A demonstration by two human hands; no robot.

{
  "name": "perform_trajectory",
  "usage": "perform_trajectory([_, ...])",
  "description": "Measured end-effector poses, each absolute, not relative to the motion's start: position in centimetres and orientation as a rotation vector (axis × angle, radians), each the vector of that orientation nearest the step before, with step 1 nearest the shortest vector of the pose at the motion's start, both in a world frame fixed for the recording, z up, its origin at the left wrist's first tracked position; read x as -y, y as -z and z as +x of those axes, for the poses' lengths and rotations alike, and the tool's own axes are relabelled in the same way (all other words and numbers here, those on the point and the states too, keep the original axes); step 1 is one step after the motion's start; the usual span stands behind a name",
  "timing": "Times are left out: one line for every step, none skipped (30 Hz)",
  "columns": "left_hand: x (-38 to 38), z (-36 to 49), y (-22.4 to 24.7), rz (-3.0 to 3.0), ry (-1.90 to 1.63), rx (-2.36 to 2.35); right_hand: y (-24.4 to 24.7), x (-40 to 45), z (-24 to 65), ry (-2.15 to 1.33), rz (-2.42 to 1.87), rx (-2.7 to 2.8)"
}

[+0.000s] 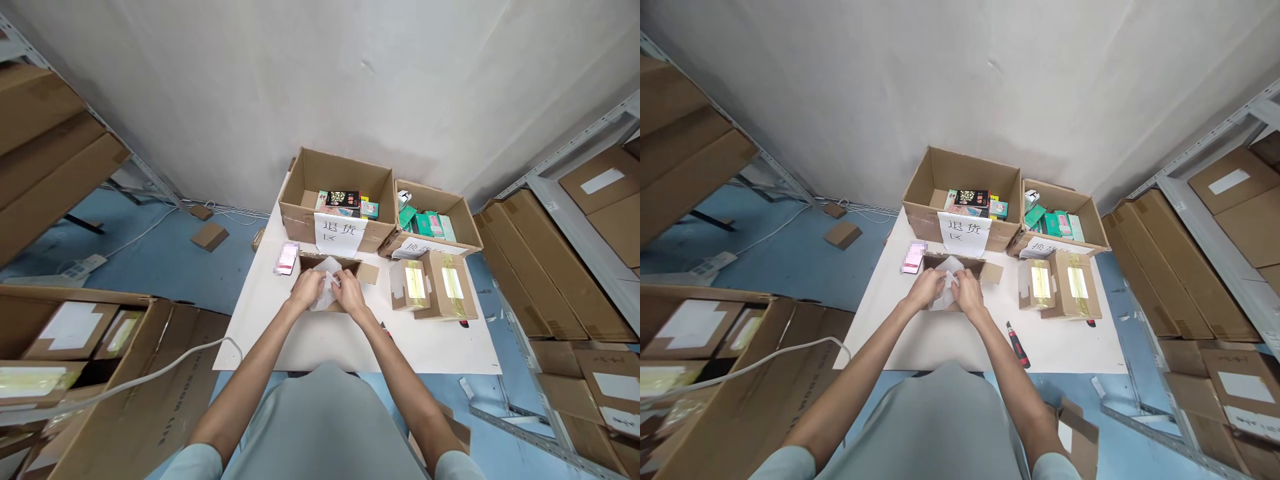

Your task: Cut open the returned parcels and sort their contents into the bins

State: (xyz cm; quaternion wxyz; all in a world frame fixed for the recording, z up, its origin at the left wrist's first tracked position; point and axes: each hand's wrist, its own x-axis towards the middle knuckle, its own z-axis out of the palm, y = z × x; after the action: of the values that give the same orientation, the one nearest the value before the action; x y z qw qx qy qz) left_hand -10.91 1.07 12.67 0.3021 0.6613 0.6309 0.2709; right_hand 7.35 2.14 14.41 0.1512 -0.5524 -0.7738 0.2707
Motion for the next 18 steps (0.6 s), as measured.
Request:
perform_trajectory([-1.2, -11.1, -12.4, 1.762, -0.656, -1.655, -14.3, -2.4, 7.1, -0.809, -1.563, 2.212])
perform_trajectory([-1.3, -11.4, -12.1, 1.778, -0.585, -1.638, -14.3, -2.7, 6.9, -0.855, -1.526, 2.209])
perform_trajectory([-1.4, -11.7, -11.9, 1.790, -0.520, -1.628, -14.1, -3.0, 6.7, -0.904, -1.479, 2.225])
perform_trajectory([-1.4, -12.0, -11.8, 1.792, -0.471, -1.632, -14.0, -3.3, 6.5, -0.947, -1.429, 2.266])
perform_trajectory([-1.4, -12.2, -11.6, 1.789, -0.438, -1.647, -13.7, -3.5, 6.2, -0.975, -1.387, 2.335])
perform_trajectory([-1.4, -12.4, -11.5, 1.783, -0.418, -1.666, -13.4, -3.7, 6.0, -0.990, -1.374, 2.428])
perform_trajectory([-1.4, -12.5, -11.5, 1.778, -0.394, -1.683, -13.1, -3.9, 5.8, -0.996, -1.396, 2.525])
perform_trajectory([-1.3, -12.6, -11.5, 1.773, -0.373, -1.697, -12.7, -4.2, 5.6, -0.997, -1.452, 2.609])
perform_trajectory([-1.2, -12.6, -11.5, 1.769, -0.356, -1.710, -12.3, -4.4, 5.3, -1.000, -1.531, 2.667])
perform_trajectory([-1.2, -12.6, -11.6, 1.765, -0.343, -1.721, -12.0, -4.6, 5.1, -1.007, -1.620, 2.694])
perform_trajectory([-1.0, -12.6, -11.7, 1.761, -0.335, -1.732, -11.8, -4.8, 5.0, -1.016, -1.696, 2.695])
perform_trajectory([-0.9, -12.7, -11.9, 1.757, -0.331, -1.741, -11.7, -5.0, 5.0, -1.020, -1.745, 2.681])
perform_trajectory([-0.8, -12.8, -12.1, 1.755, -0.329, -1.750, -11.7, -5.1, 5.0, -1.017, -1.763, 2.664])
perform_trajectory([-0.6, -13.1, -12.2, 1.750, -0.333, -1.763, -11.9, -5.1, 5.3, -1.010, -1.765, 2.650])
perform_trajectory([-0.4, -13.5, -12.3, 1.740, -0.349, -1.782, -12.2, -5.1, 5.7, -0.997, -1.754, 2.640])
perform_trajectory([-0.1, -14.0, -12.3, 1.721, -0.377, -1.810, -12.5, -4.9, 6.4, -0.978, -1.722, 2.620])
perform_trajectory([0.2, -14.7, -12.1, 1.688, -0.415, -1.846, -12.7, -4.8, 7.4, -0.946, -1.671, 2.580])
perform_trajectory([0.5, -15.5, -11.9, 1.645, -0.464, -1.887, -13.0, -4.5, 8.6, -0.895, -1.615, 2.507])
